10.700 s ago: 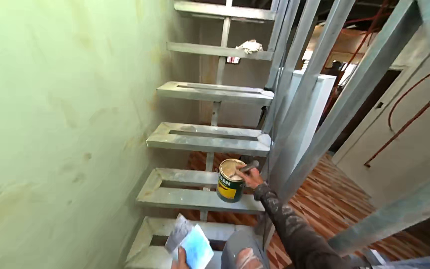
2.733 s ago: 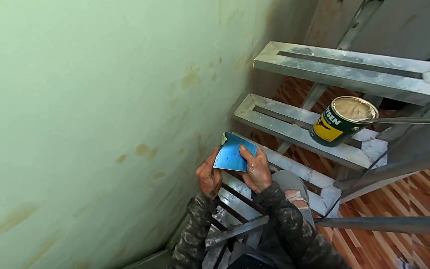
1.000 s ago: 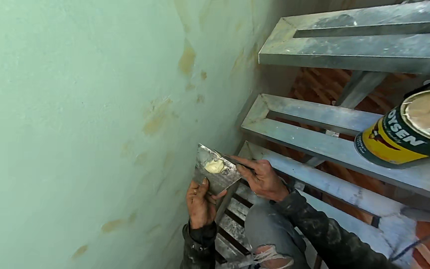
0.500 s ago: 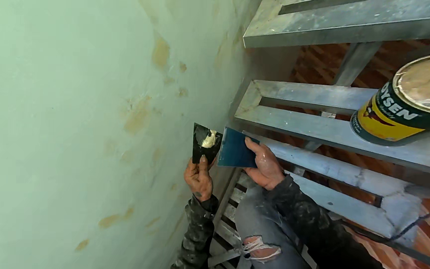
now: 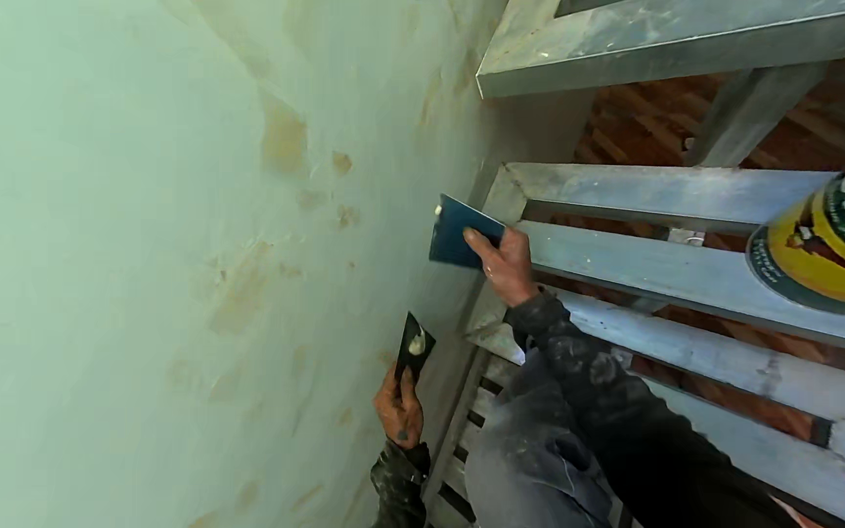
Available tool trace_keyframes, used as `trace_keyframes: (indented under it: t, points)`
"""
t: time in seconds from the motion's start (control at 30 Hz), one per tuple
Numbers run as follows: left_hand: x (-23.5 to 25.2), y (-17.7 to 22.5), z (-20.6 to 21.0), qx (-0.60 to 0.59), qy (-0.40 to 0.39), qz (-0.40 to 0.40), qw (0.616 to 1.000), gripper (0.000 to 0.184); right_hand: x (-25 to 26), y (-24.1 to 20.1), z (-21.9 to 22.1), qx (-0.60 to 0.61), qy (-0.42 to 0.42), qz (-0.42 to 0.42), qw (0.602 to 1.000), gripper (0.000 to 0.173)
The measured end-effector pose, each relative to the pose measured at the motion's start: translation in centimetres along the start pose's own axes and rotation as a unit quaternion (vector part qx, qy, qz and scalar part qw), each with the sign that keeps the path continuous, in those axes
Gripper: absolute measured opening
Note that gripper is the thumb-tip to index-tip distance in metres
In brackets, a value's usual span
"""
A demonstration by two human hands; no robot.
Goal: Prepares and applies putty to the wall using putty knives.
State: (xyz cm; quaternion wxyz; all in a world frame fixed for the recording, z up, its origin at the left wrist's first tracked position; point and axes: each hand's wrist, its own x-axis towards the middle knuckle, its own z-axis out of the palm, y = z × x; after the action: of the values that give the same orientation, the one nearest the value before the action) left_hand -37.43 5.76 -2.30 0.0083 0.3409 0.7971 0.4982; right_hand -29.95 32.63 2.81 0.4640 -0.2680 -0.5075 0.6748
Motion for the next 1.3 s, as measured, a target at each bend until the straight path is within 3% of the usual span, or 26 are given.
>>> trace_keyframes:
  t: [0.07,0.2,0.47,0.6,0.87,1.0,1.13,1.3]
  points:
    - [-1.3,-1.3,-0.2,-0.009,0.006,-0.052,0.999,0.023,5.1,1.6,1.0,-0.1,-0.005,-0.158,0.982,0.021]
    - [-2.8,-3.2,0.1,-0.015,0.019,-0.102,0.995,0.022,12.0,3.0,3.6,-0.181,-0.043,-0.337,0.923,0.027]
    - [-3.0,-4.3,1.6,-0.058,0.036,-0.096,0.993,0.02,16.1,6.0,5.6,-0.259,-0.09,-0.507,0.817,0.041]
    - [-3.0,-4.6,2.5,-0.069,0.043,-0.099,0.992,0.019,15.3,8.5,5.2,-0.291,-0.096,-0.522,0.796,0.043]
    - [-1.9,-3.9,3.5,-0.101,0.051,-0.111,0.987,0.019,11.4,14.4,2.7,-0.295,-0.153,-0.498,0.801,0.043]
    - [-0.9,-3.0,4.0,-0.138,0.064,-0.123,0.981,0.018,9.8,12.6,-0.4,-0.314,-0.187,-0.462,0.808,0.042]
    - [-0.8,-2.7,4.6,-0.148,0.062,-0.117,0.98,0.019,10.7,8.7,0.2,-0.256,-0.091,-0.416,0.868,0.033]
    - [-1.5,-2.7,5.2,-0.151,0.061,-0.125,0.979,0.019,14.2,3.4,3.9,-0.257,-0.02,-0.435,0.863,0.034]
